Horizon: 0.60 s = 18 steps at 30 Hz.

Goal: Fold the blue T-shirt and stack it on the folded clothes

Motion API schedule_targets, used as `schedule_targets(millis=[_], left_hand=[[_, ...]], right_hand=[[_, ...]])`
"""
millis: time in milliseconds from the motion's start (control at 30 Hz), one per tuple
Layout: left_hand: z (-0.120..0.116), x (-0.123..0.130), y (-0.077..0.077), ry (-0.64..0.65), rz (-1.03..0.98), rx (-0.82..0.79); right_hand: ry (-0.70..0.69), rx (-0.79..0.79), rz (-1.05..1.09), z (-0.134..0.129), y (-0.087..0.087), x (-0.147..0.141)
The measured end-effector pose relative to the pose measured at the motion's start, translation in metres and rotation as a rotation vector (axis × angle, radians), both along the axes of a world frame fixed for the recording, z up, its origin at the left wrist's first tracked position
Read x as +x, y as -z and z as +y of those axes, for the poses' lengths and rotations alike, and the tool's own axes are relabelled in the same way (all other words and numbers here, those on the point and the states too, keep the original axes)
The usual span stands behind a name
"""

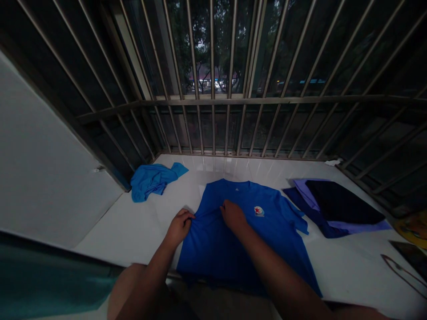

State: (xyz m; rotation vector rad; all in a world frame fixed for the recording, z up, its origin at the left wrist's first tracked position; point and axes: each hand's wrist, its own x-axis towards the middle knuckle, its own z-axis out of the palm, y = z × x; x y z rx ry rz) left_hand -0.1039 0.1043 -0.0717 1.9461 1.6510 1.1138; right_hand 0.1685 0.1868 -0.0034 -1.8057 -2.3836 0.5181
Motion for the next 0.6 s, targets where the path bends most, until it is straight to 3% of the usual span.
schedule_targets(millis=[167,267,600], left_hand=[[0.000,0.003,-0.004,-0.021,0.006,0.007],[0.000,0.005,-0.006,-0.039,0.015,0.013],[0.002,0.005,-0.004,-0.046,-0.001,0.018]], right_hand=[[0.033,-0.044,0.003,-0.010,0.007,0.018],[0.032,-0.011,-0.006,-0.003,0.008,0.010],[-0.018,0.080,-0.030,0.086,-0.001,-0.062]])
